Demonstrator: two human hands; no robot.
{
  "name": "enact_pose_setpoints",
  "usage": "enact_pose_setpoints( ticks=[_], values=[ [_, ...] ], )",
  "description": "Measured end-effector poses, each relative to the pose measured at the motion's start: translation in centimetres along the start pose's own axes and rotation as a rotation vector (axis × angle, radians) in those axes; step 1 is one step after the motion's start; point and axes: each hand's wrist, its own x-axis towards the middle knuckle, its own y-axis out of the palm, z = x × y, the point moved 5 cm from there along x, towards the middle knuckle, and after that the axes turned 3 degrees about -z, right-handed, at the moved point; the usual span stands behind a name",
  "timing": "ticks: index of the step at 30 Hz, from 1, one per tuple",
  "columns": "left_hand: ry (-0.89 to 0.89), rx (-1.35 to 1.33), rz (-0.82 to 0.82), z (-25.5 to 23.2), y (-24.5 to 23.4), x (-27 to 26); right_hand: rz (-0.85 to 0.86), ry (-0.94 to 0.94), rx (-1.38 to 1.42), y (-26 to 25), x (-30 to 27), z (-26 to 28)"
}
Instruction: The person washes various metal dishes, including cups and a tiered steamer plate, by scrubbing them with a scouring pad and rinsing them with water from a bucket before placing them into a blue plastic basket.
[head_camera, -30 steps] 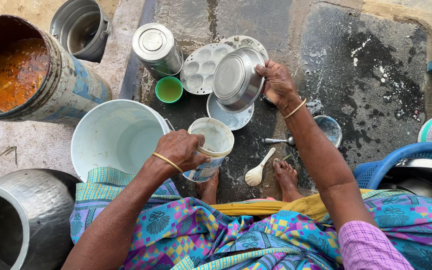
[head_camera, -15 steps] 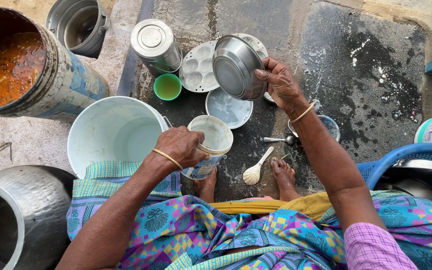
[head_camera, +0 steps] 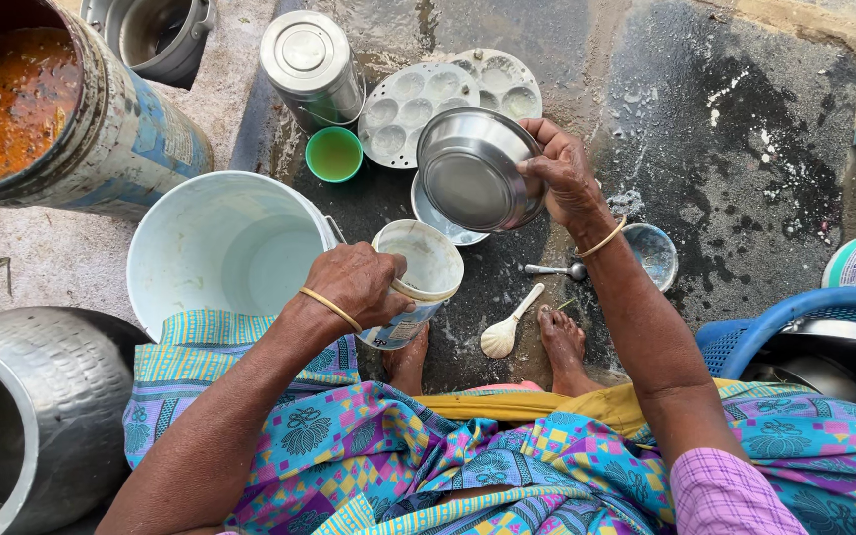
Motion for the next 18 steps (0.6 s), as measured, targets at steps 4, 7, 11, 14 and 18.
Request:
enact_pose_setpoints(
  ticks=[4,7,11,14,18],
  values=[
    [0.008,0.005,0.005,-0.08,0.0,-0.05,0.013,0.027,-0.076,0.09,-0.15,-0.36],
    [0.017,-0.01,-0.028,-0.12,-0.2,-0.11,0.032,0.007,-0.079,0.14,-0.3,-0.36],
    [0.015,-0.006,-0.007,-0.15,-0.15,-0.14,0.004,0.003,-0.158,-0.14,-0.6,-0.86],
    [0.017,-0.014,-0.009,-0.16,-0.2,-0.21,-0.014,-0.006,-0.192,-0.07,-0.71,-0.85],
    [0.003,-0.026,0.001,-0.08,-0.09,-0.2,0.044,-0.021,-0.149,0.58,-1.02,-0.46]
  ],
)
